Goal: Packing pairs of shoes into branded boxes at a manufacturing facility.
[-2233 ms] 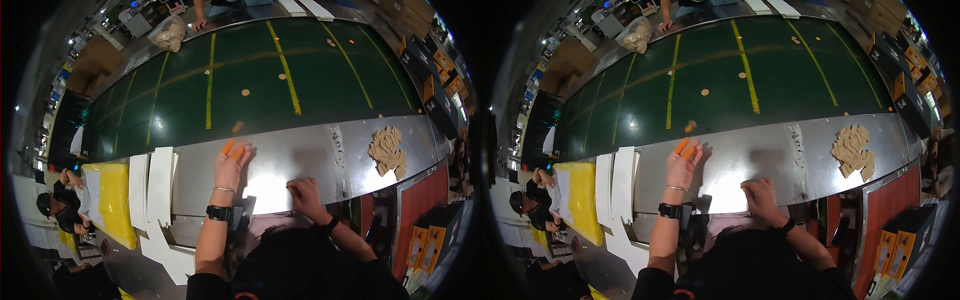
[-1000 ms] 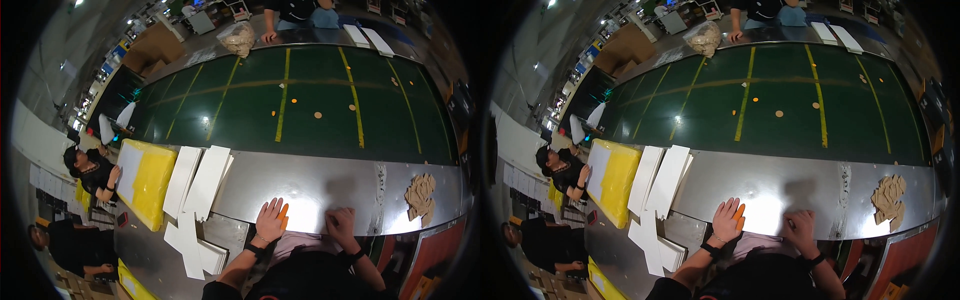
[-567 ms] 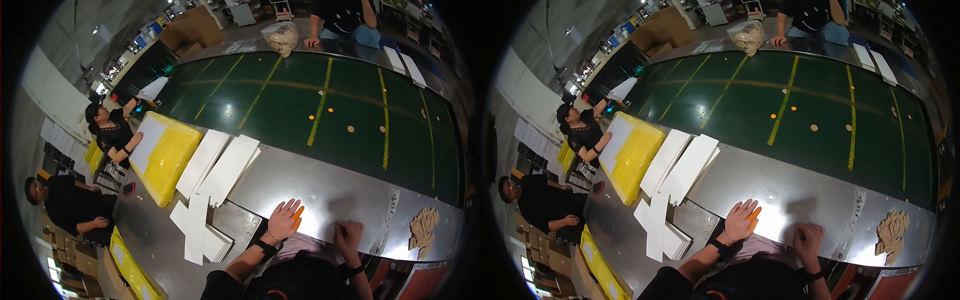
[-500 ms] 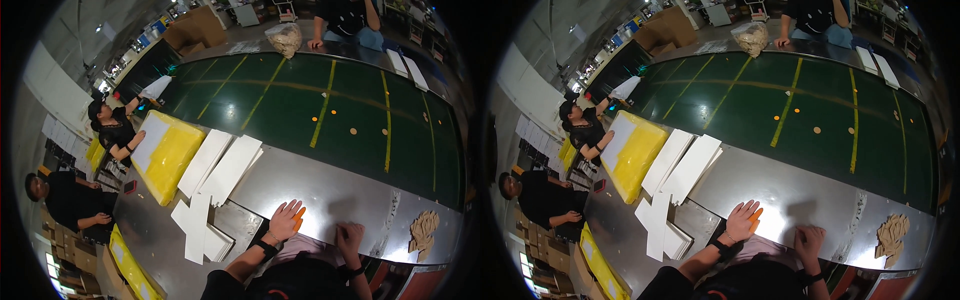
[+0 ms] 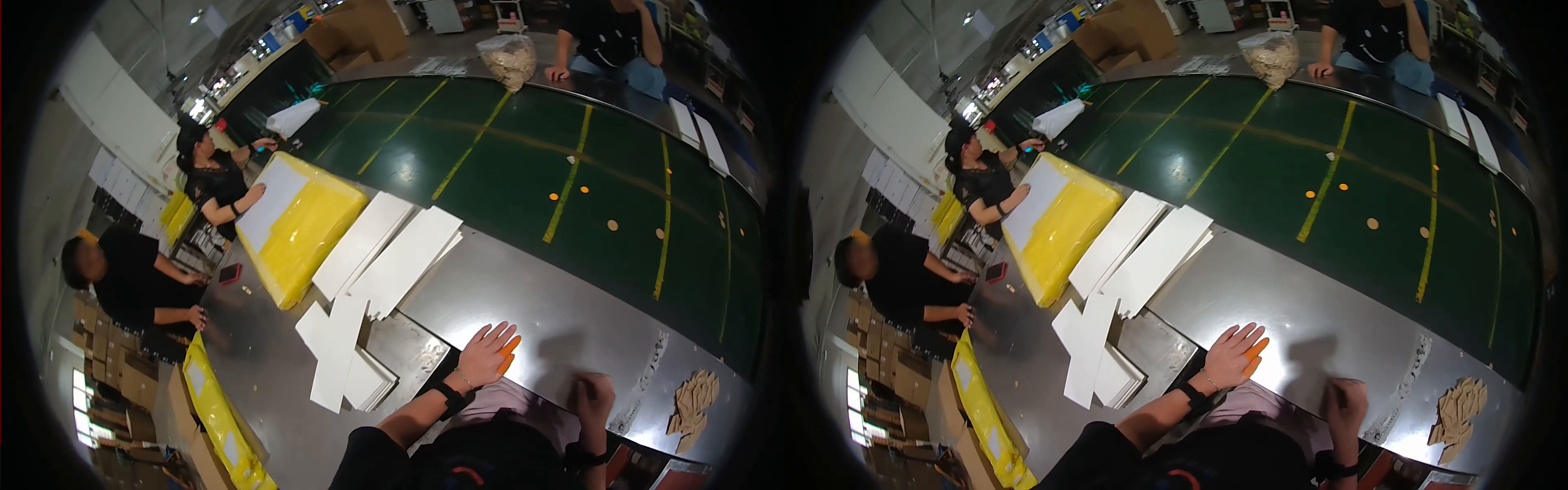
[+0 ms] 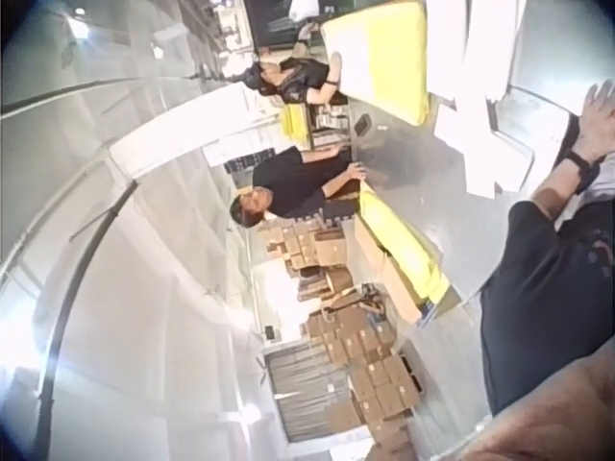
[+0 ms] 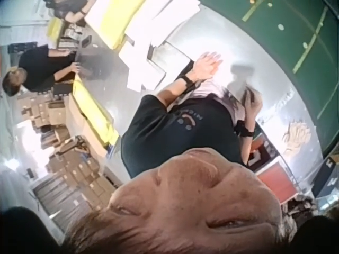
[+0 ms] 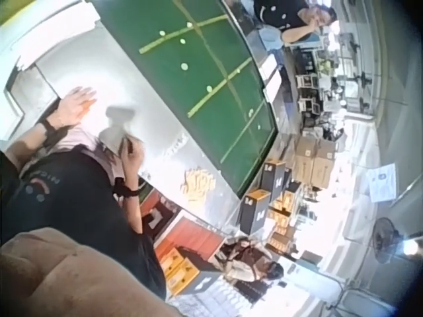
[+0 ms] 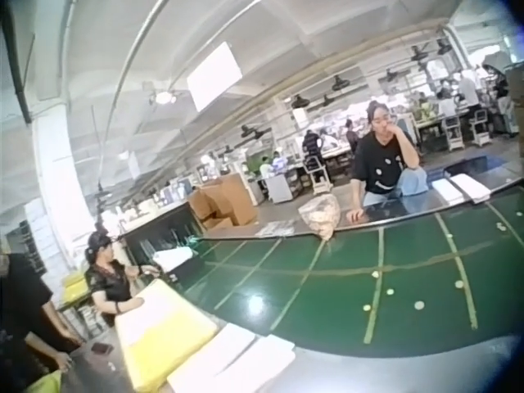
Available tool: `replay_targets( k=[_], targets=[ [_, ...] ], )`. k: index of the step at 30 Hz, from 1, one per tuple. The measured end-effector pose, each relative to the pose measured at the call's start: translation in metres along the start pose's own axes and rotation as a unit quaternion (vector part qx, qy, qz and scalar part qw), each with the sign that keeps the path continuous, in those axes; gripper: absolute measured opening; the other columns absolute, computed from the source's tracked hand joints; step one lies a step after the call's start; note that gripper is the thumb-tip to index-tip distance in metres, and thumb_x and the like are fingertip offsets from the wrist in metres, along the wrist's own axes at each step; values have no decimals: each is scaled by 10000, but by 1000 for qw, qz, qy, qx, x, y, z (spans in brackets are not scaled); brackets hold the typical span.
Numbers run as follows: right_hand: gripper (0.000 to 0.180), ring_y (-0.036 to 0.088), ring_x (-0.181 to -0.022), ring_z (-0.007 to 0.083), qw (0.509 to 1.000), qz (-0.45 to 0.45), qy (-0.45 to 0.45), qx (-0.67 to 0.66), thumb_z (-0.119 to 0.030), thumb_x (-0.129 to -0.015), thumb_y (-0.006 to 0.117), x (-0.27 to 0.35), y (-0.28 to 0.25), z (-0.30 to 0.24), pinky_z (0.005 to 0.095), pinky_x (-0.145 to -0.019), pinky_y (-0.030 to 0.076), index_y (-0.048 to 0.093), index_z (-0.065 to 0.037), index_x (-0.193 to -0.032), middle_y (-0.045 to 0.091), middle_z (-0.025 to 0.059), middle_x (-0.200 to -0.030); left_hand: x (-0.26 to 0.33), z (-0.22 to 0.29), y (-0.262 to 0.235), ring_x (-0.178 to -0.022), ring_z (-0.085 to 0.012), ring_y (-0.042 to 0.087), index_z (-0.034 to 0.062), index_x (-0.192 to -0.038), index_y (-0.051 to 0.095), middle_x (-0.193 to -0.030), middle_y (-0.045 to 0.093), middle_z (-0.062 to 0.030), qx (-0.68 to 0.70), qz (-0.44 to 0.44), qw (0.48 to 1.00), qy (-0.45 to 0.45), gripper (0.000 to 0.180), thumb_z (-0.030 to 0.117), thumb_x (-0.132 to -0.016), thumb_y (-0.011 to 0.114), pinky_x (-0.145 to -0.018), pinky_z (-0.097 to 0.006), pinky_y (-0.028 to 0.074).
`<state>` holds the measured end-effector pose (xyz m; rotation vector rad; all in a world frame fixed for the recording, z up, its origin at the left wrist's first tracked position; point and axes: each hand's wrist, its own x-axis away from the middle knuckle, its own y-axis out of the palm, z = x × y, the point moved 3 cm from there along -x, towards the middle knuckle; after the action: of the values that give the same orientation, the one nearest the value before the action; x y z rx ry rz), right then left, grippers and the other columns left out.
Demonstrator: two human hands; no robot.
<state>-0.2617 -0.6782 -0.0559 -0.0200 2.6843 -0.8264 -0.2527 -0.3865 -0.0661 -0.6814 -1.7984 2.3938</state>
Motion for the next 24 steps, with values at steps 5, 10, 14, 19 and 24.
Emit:
replay_targets(
  k=[5, 10, 14, 19, 24],
  targets=[
    [341, 509, -1229, 421, 968, 42, -18, 245, -100, -801, 665, 24, -51, 58, 495, -1087, 329, 647, -58, -1139, 630, 184, -1217, -3, 0, 2, -1346, -248, 439, 122, -1291, 597, -1428, 503, -91, 7, -9, 1000, 6, 396, 269, -924, 568, -1115, -427, 336],
    [577, 254, -1425, 455, 889, 13, 119, 442, -252, -918, 555, 37, -65, 88, 567, -1148, 210, 433, -100, -1461, 341, 180, -1551, 0, -2, 3, -1356, -247, 429, 125, -1320, 582, -1439, 494, -90, 7, 0, 1000, -9, 416, 274, -933, 557, -1121, -429, 330],
    [598, 232, -1440, 452, 849, -29, 168, 501, -346, -962, 473, 33, -63, 89, 602, -1147, 169, 369, -143, -1515, 270, 153, -1596, 2, -1, 7, -1366, -247, 422, 114, -1317, 590, -1454, 483, -86, 20, 7, 1000, -15, 425, 280, -927, 563, -1127, -432, 326],
    [557, 252, -1441, 435, 836, -26, 174, 520, -371, -1000, 446, 35, -67, 93, 607, -1143, 181, 363, -196, -1523, 271, 99, -1608, 4, -1, 12, -1379, -250, 411, 81, -1300, 602, -1487, 453, -82, 35, 18, 999, -3, 435, 271, -910, 574, -1131, -431, 323],
    [574, 234, -1441, 451, 832, -53, 197, 515, -386, -998, 429, 30, -66, 87, 607, -1139, 172, 362, -159, -1521, 260, 137, -1606, 5, -2, 10, -1379, -250, 406, 68, -1291, 605, -1489, 446, -87, 29, 5, 1000, -2, 443, 276, -901, 584, -1128, -431, 323]
  ],
)
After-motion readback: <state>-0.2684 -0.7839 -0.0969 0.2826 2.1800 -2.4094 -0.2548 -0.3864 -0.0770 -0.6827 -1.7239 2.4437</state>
